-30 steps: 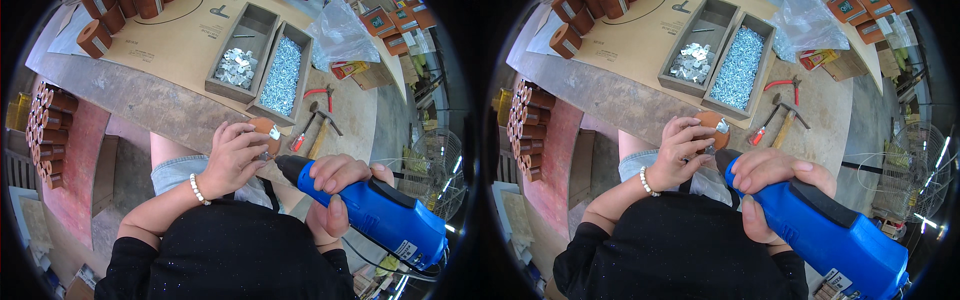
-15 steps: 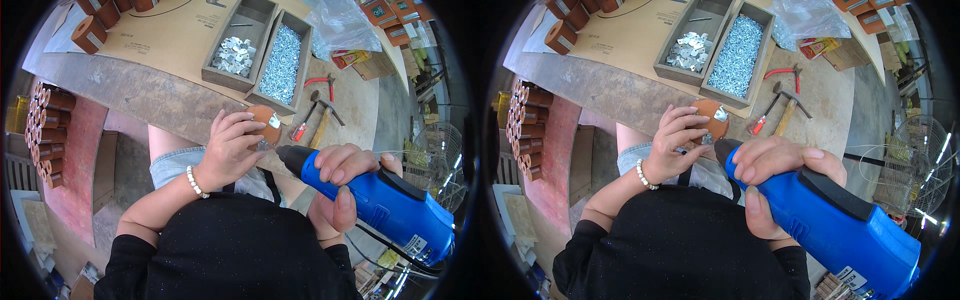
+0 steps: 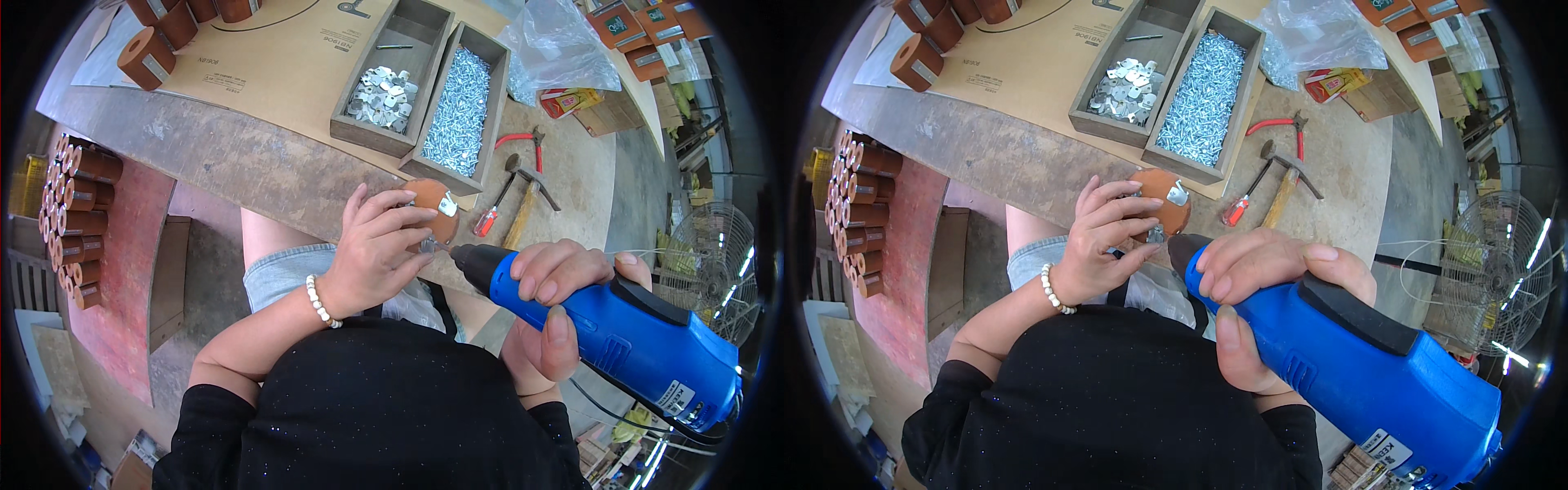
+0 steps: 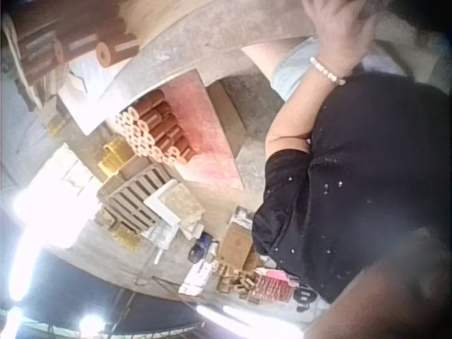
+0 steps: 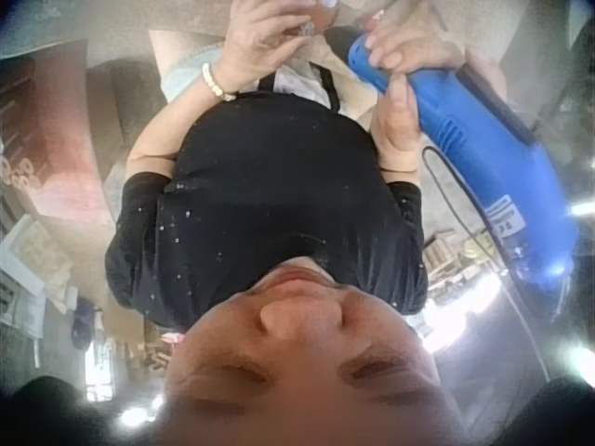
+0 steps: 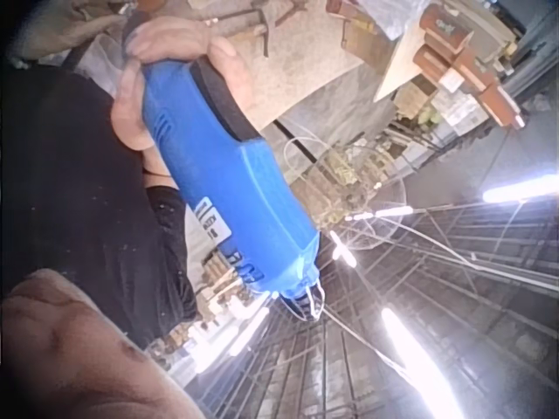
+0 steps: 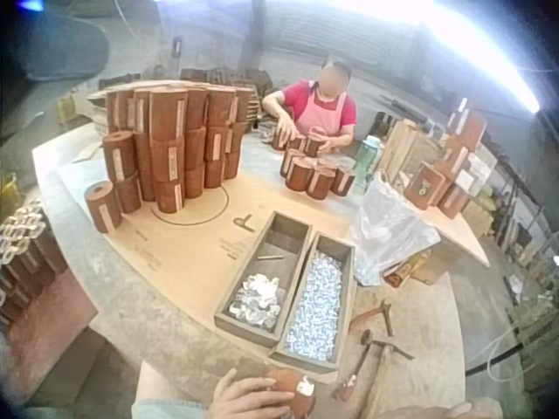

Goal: Assemble metal components onto bamboo cylinders using various hand tools.

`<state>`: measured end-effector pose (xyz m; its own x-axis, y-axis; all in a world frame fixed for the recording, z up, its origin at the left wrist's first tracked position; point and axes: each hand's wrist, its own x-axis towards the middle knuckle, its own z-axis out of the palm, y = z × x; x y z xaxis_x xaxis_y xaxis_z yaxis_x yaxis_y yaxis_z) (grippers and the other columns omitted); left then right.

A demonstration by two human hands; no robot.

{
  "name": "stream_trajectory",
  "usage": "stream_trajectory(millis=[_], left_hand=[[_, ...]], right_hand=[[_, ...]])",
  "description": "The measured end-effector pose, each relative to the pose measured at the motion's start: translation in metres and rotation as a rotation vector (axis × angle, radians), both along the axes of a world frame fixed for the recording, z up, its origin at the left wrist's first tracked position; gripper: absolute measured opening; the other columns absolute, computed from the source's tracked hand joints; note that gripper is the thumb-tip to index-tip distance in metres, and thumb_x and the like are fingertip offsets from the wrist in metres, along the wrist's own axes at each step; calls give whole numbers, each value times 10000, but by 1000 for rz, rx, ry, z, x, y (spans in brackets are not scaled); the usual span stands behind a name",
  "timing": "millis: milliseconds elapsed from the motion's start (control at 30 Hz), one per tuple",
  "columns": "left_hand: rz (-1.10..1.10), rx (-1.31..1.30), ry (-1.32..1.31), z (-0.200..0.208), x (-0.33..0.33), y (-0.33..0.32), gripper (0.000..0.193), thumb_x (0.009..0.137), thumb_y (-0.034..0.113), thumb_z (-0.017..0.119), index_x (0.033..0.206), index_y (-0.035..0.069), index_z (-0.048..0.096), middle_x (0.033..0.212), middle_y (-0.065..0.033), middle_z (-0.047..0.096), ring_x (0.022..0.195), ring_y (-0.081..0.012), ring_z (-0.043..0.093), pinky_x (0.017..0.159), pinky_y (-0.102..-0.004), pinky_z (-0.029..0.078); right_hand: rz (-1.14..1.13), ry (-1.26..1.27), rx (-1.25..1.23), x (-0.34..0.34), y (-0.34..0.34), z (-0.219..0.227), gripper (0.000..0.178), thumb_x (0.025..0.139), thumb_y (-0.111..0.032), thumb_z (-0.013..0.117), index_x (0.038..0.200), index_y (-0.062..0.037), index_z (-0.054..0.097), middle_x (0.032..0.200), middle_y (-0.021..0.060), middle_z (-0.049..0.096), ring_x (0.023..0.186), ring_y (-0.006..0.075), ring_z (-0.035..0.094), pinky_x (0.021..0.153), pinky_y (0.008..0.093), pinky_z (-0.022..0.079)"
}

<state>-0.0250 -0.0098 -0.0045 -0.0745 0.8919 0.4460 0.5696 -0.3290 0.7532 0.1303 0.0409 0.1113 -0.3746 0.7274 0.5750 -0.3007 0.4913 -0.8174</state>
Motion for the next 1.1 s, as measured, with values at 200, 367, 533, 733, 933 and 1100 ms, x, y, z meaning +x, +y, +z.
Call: stream_trajectory(millis=[200,367,533,733,933,1100], left_hand=[[-4,-11,2,2,0,-1,266,603,94,753,853,90,660,1072,-17,625,1110,-240,500,1026,-483,228],[-7,-11,1,1,-1,-1,268,606,93,752,858,88,660,1075,-24,623,1117,-240,496,1026,-484,225],[-13,-21,-5,5,-2,-1,261,614,93,744,861,88,658,1071,-31,623,1103,-244,504,1018,-501,225],[34,-3,-3,6,3,4,220,623,87,732,831,93,661,1041,-28,629,1067,-247,522,997,-511,242],[67,-10,-8,6,5,5,144,633,69,722,763,99,666,1009,-14,641,1055,-242,522,977,-495,267],[45,-9,-62,3,5,5,122,640,49,713,743,94,666,1003,-12,646,1059,-249,514,962,-469,289]], right_hand=[[18,-4,19,-1,0,3,670,775,-87,630,1289,-94,201,758,105,564,668,233,566,650,401,489],[18,-43,-3,-3,1,2,670,769,-65,617,1288,-88,194,767,105,565,682,227,567,663,399,488],[59,-50,1,-5,5,2,653,761,-34,603,1270,-83,197,785,102,564,692,216,566,672,392,486],[79,-66,30,-8,6,3,656,752,-3,587,1271,-73,191,805,103,566,705,213,570,677,389,487],[93,-75,31,-8,8,3,652,752,-3,586,1268,-69,192,805,102,567,701,211,571,672,389,489],[76,-83,8,-10,8,4,641,753,-9,585,1261,-73,199,790,97,566,697,210,571,675,388,488]])
